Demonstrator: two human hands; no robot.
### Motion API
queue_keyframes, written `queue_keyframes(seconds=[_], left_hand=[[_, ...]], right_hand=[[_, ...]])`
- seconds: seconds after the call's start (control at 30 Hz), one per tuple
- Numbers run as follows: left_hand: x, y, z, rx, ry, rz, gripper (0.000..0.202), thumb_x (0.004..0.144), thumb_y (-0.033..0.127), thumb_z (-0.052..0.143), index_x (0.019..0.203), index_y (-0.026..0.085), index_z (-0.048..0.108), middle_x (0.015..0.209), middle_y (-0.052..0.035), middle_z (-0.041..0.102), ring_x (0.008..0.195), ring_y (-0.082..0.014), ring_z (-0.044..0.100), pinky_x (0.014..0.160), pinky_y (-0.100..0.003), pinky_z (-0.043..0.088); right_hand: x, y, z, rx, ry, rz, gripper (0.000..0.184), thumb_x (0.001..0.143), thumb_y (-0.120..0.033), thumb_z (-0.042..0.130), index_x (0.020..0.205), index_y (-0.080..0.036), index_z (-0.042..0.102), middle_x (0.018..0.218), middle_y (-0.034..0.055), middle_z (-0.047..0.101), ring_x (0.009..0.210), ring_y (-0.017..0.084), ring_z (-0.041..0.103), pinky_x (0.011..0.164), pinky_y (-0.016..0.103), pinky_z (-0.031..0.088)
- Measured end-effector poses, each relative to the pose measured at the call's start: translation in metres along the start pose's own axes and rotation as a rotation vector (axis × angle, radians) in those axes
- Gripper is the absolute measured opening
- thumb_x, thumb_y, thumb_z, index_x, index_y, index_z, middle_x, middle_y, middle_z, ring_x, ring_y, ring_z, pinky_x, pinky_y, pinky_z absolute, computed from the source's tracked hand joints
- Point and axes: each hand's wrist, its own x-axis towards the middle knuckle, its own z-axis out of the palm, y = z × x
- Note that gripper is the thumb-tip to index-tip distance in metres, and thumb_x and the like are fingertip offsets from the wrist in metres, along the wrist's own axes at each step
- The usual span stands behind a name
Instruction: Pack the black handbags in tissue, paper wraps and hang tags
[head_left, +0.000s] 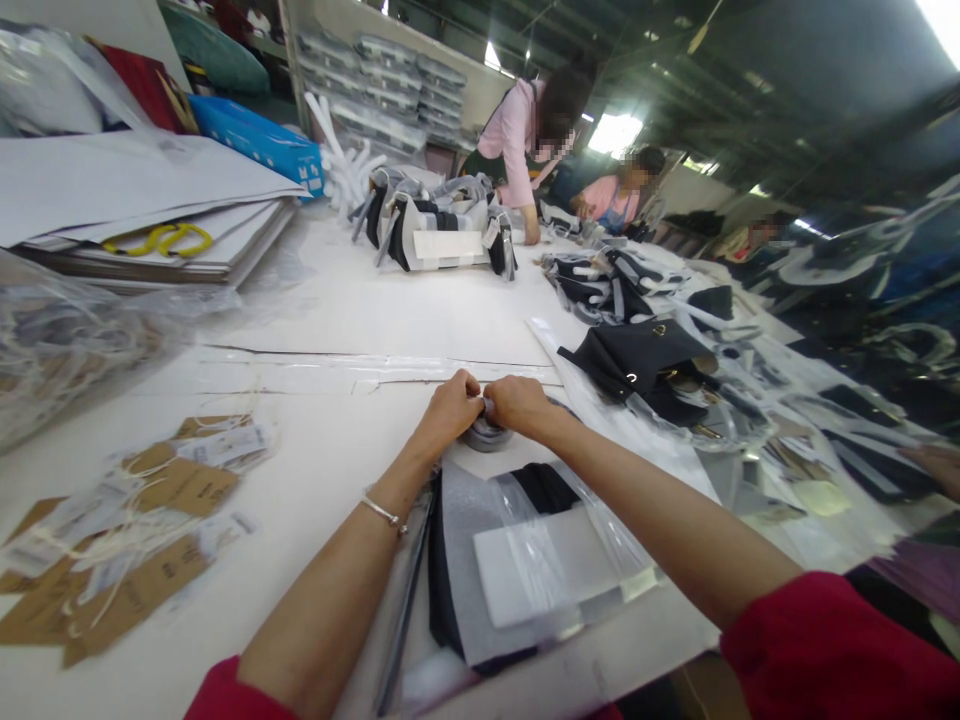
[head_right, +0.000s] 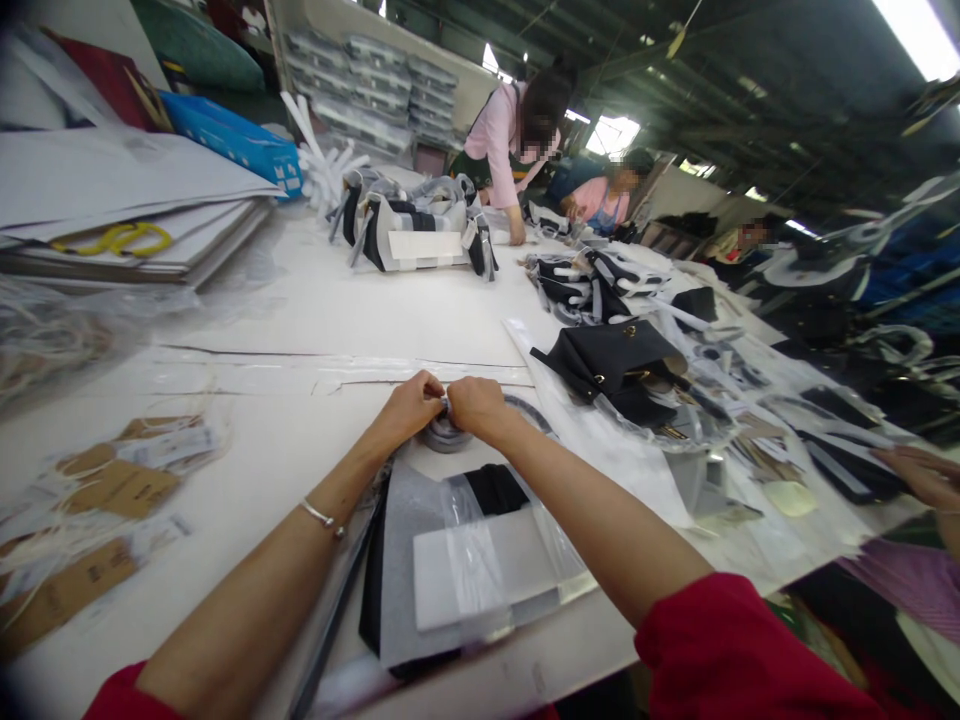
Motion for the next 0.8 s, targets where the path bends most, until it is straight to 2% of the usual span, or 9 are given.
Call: queue_keyframes(seconds=[0.13,0.23,0.4,0.5,0.6,0.7,0.73,0.8], left_hand=[[0.006,-0.004,-0.007,-0.099,-0.023,-0.021,0.020,0.068,0.009,0.057,0.085,0.019,0.058,0.086,-0.0025,0.069,0.082,-0.0171,0.065,0.075,-0.028,0.050],[0.008,-0.005,-0.011,-0.144,-0.022,-0.015,0.022,0.068,0.010,0.056,0.088,0.018,0.059,0.089,-0.0032,0.070,0.086,-0.0175,0.065,0.080,-0.029,0.051],[0.009,-0.002,-0.020,-0.176,-0.001,0.011,0.022,0.068,0.015,0.056,0.089,0.018,0.061,0.095,-0.0038,0.070,0.092,-0.0179,0.065,0.088,-0.031,0.050],[0.009,0.001,-0.027,-0.165,0.003,0.031,0.022,0.070,0.020,0.058,0.091,0.017,0.062,0.098,-0.0045,0.070,0.095,-0.0184,0.064,0.092,-0.033,0.048],[0.008,0.008,-0.033,-0.147,0.002,0.048,0.024,0.072,0.027,0.061,0.093,0.017,0.063,0.098,-0.0047,0.070,0.093,-0.0187,0.064,0.091,-0.033,0.049],[0.004,0.019,-0.037,-0.141,0.003,0.079,0.029,0.076,0.036,0.063,0.097,0.016,0.064,0.098,-0.0051,0.070,0.091,-0.0191,0.064,0.090,-0.034,0.049],[0.002,0.024,-0.038,-0.137,-0.002,0.094,0.032,0.077,0.039,0.063,0.099,0.016,0.064,0.099,-0.0054,0.070,0.092,-0.0193,0.064,0.090,-0.034,0.048],[-0.003,0.033,-0.039,-0.118,-0.031,0.122,0.039,0.081,0.045,0.061,0.105,0.016,0.064,0.105,-0.0063,0.070,0.096,-0.0202,0.064,0.093,-0.035,0.047]], right_hand=[[0.015,0.001,-0.008,0.004,-0.054,-0.058,0.033,0.075,-0.030,0.069,0.105,-0.018,0.073,0.102,0.0158,0.073,0.098,0.030,0.069,0.079,0.035,0.053],[0.019,0.002,-0.008,0.028,-0.076,-0.079,0.035,0.070,-0.030,0.072,0.103,-0.016,0.073,0.100,0.0165,0.073,0.097,0.031,0.069,0.079,0.036,0.054],[0.012,0.000,0.001,0.119,-0.010,-0.047,0.033,0.082,-0.027,0.063,0.112,-0.015,0.070,0.113,0.0201,0.069,0.110,0.033,0.064,0.091,0.041,0.050],[0.009,0.003,0.004,0.219,0.000,-0.006,0.034,0.082,-0.027,0.065,0.113,-0.015,0.070,0.117,0.0200,0.068,0.112,0.034,0.063,0.092,0.042,0.049],[0.007,0.019,0.001,0.364,-0.051,0.001,0.048,0.080,-0.030,0.070,0.125,-0.017,0.062,0.107,0.0143,0.073,0.098,0.027,0.069,0.081,0.034,0.054],[-0.010,0.048,-0.005,0.636,-0.090,-0.043,0.066,0.090,-0.038,0.062,0.147,-0.015,0.038,0.098,0.0086,0.075,0.075,0.018,0.072,0.069,0.026,0.056],[-0.021,0.058,-0.007,0.746,-0.072,-0.062,0.065,0.094,-0.039,0.057,0.149,-0.014,0.035,0.099,0.0088,0.075,0.074,0.017,0.071,0.070,0.026,0.056],[-0.052,0.076,-0.008,0.885,0.013,-0.108,0.055,0.097,-0.042,0.051,0.144,-0.014,0.043,0.113,0.0109,0.072,0.089,0.019,0.071,0.084,0.031,0.054]])
